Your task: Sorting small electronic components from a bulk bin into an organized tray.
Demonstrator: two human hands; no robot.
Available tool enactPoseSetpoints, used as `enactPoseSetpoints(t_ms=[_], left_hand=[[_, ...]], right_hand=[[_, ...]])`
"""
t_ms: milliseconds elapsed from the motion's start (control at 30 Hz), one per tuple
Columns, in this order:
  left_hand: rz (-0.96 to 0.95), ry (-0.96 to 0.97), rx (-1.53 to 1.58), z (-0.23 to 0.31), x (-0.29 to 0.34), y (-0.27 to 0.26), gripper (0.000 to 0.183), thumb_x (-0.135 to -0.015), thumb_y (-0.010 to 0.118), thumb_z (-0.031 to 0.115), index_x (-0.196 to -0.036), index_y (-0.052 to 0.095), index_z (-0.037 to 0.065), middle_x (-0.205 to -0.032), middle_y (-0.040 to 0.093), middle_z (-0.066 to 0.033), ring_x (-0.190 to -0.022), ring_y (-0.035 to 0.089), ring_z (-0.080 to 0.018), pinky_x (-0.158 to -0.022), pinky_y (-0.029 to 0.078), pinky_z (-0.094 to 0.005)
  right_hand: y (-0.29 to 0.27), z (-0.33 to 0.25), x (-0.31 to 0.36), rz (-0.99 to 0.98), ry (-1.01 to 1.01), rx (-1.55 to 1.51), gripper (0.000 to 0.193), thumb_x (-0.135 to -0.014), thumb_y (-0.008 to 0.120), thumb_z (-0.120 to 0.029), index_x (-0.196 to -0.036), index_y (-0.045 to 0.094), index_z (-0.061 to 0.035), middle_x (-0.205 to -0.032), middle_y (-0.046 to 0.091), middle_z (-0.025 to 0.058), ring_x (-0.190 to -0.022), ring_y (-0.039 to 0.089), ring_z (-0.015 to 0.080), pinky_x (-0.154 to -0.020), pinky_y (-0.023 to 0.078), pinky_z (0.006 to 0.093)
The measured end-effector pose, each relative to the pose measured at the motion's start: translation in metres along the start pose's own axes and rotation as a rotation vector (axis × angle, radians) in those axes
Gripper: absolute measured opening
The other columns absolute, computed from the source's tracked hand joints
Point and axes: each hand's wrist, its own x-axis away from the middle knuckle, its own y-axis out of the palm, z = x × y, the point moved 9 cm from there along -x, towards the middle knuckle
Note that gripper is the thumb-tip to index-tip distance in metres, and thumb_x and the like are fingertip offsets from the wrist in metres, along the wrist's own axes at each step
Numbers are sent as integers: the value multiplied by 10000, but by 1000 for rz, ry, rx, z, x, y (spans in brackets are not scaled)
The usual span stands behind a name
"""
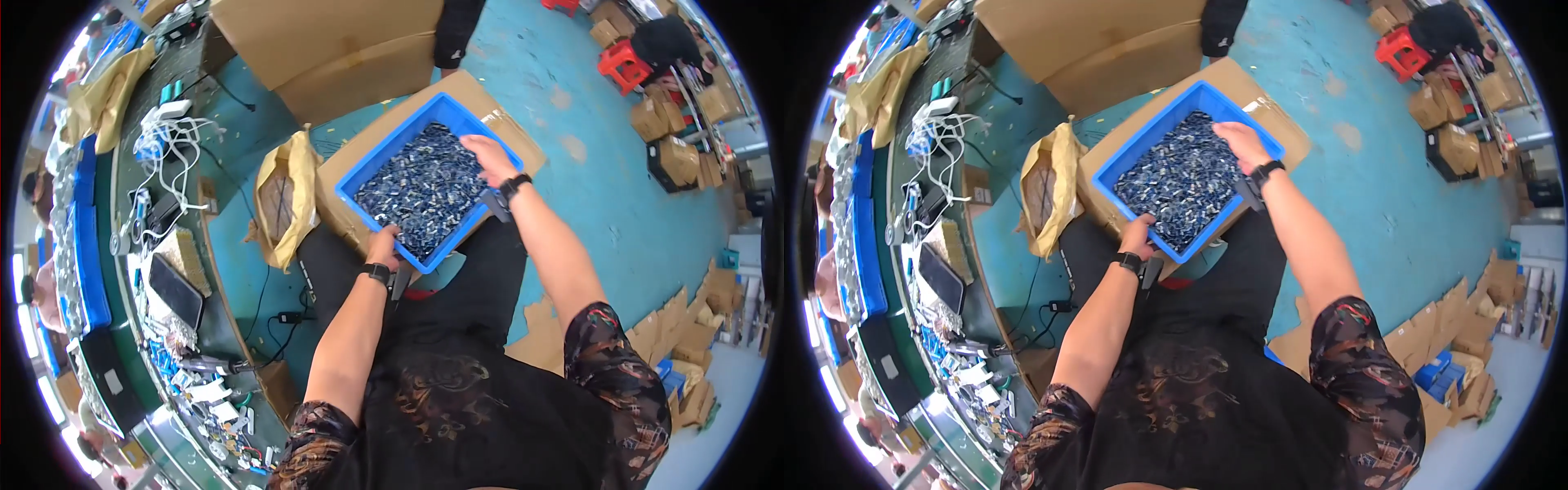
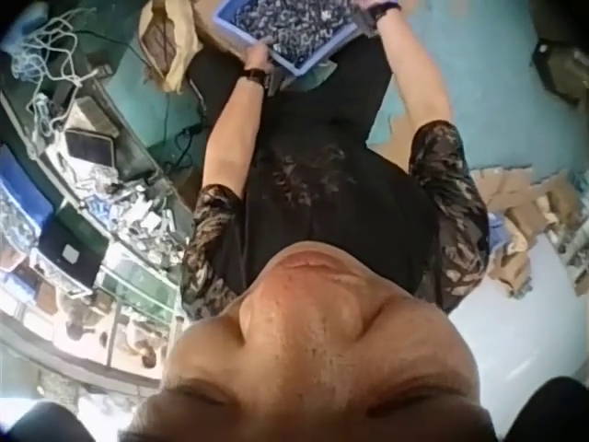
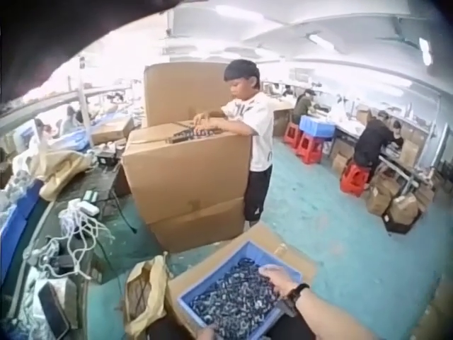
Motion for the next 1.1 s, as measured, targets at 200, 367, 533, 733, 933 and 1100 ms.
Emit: enactPoseSetpoints(t_ms=[200,367,533,733,933,1100], left_hand=[[-263,-73,166,15,-27,46,454,-803,613,131,-1226,509,1,-1154,616,-211,-1074,617,-363,-977,480,-534],[-496,263,175,40,-42,129,731,-790,694,373,-1349,440,-23,-1387,503,-201,-1281,472,-313,-1068,368,-436],[-168,701,-103,38,-12,101,484,-844,709,252,-1207,564,-33,-1074,670,-138,-942,652,-245,-833,515,-377],[-483,261,92,28,136,51,836,-938,460,634,-1516,279,59,-1559,297,-198,-1442,291,-314,-1158,252,-451],[-515,618,575,73,263,64,798,-970,353,658,-1508,305,71,-1537,363,-117,-1422,306,-188,-1152,257,-365],[63,1348,-220,147,364,-15,668,-886,678,331,-1408,423,2,-1448,425,-189,-1353,396,-330,-1104,344,-400]], right_hand=[[-14,15,46,-100,-104,-135,414,-937,643,-363,-1256,596,-103,-1226,612,28,-1106,585,178,-901,464,381],[-74,43,97,-20,-97,-152,452,-976,596,-339,-1338,512,-83,-1279,586,73,-1081,586,207,-907,455,402],[-92,59,107,-43,-65,-125,467,-994,557,-345,-1371,482,-80,-1335,548,91,-1132,554,230,-939,437,434],[-20,-32,158,20,-523,147,600,-1012,488,-411,-1471,371,-42,-1473,437,147,-1343,412,314,-1111,299,465],[184,-64,236,-295,-1368,593,674,-1003,473,-429,-1460,352,52,-1540,329,178,-1468,216,285,-1194,156,391],[160,-37,130,-75,-775,614,719,-860,704,-194,-1423,349,79,-1435,436,279,-1323,453,373,-1107,355,399]])
